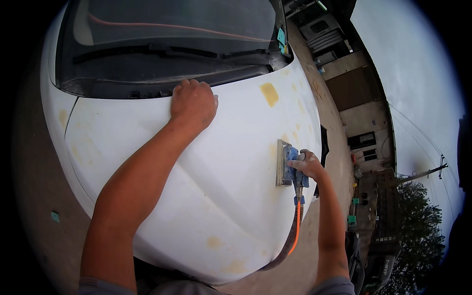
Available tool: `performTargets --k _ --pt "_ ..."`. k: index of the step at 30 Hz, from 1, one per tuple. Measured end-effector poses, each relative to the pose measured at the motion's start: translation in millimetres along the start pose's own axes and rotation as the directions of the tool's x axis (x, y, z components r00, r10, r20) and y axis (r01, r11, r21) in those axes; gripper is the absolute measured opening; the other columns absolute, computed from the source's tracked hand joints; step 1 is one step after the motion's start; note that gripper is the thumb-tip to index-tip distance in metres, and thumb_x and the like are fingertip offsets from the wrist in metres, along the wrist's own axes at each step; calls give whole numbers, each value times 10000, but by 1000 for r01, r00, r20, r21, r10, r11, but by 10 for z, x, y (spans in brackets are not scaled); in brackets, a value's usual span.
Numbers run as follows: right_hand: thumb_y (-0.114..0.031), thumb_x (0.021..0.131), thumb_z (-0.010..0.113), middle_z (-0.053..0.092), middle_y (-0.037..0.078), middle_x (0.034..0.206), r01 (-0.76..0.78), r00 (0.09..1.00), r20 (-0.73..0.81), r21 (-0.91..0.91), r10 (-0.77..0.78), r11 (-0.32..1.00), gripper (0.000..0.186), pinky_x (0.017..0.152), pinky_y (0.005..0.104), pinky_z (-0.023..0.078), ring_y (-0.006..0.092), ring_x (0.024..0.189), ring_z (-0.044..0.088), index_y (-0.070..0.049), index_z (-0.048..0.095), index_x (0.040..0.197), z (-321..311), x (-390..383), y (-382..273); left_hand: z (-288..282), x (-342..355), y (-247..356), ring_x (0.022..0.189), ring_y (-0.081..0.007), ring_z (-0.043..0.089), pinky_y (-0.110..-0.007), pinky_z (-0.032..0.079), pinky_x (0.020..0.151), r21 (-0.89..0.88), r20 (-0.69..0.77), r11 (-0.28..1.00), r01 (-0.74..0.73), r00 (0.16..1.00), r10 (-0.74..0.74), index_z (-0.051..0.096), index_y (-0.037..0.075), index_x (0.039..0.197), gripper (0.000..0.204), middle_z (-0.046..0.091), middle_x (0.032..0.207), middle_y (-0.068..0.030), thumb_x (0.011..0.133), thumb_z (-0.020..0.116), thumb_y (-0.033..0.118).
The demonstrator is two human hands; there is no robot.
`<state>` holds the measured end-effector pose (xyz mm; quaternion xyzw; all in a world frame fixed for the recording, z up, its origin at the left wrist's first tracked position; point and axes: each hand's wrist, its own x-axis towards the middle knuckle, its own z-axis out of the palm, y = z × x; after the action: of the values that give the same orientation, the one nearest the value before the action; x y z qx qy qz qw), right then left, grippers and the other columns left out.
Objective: The person uses a pneumatic sanding block to sand the surface of a white car hood. They move the tool across multiple areas, focusing on yellowish spots, and occasionally pause to feel the surface with their left hand. The task continues across the hood without visible completion.
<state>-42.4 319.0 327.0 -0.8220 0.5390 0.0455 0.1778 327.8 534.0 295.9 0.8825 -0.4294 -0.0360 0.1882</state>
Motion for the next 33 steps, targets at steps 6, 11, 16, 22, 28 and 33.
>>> performTargets --k 6,11,16,22,28,33 --pt "-445 758 912 715 189 1118 -193 980 61 114 188 975 933 952 372 541 270 1060 685 138 548 1388 -203 307 -145 9 -12 3 1180 -296 628 -427 493 1054 2 -4 1000 -5 1000 5 730 10 1146 399 709 1195 -170 1072 564 366" --pt "-462 741 918 711 222 1160 -64 995 73 -31 66 997 1003 1017 387 512 293 1094 675 154 513 1421 -19 -10 -97 54 5 -9 1167 -294 644 -433 530 1015 32 -25 999 -10 1000 10 741 12 1149 406 716 1180 -168 1068 606 386" --pt "-405 736 931 699 104 927 -61 997 45 -4 61 998 691 800 346 547 202 834 647 95 640 1114 -124 160 -176 53 1 -23 1165 -293 643 -436 525 1018 24 -40 999 -24 999 25 742 10 1132 409 716 1174 -170 1068 600 389" --pt "-413 725 939 685 115 984 -128 991 45 72 125 989 756 850 351 538 212 910 648 98 636 1193 -150 287 -163 53 8 -39 1173 -298 636 -438 515 1034 -11 -29 1000 -27 999 27 740 4 1123 398 715 1168 -172 1063 609 375" --pt "-427 699 946 713 172 1093 -56 997 60 -23 57 998 910 937 359 535 254 1027 674 123 593 1333 -98 152 -27 64 13 -38 1170 -300 634 -441 512 1036 -36 -26 999 -27 999 26 740 5 1109 388 714 1152 -172 1065 607 368" --pt "-402 713 956 687 96 976 -270 961 101 139 257 953 871 827 360 544 193 900 642 100 597 1328 -260 433 -147 58 -1 -49 1167 -300 630 -427 494 1038 -14 -29 999 -36 999 36 731 3 1108 374 714 1162 -172 1062 568 336"
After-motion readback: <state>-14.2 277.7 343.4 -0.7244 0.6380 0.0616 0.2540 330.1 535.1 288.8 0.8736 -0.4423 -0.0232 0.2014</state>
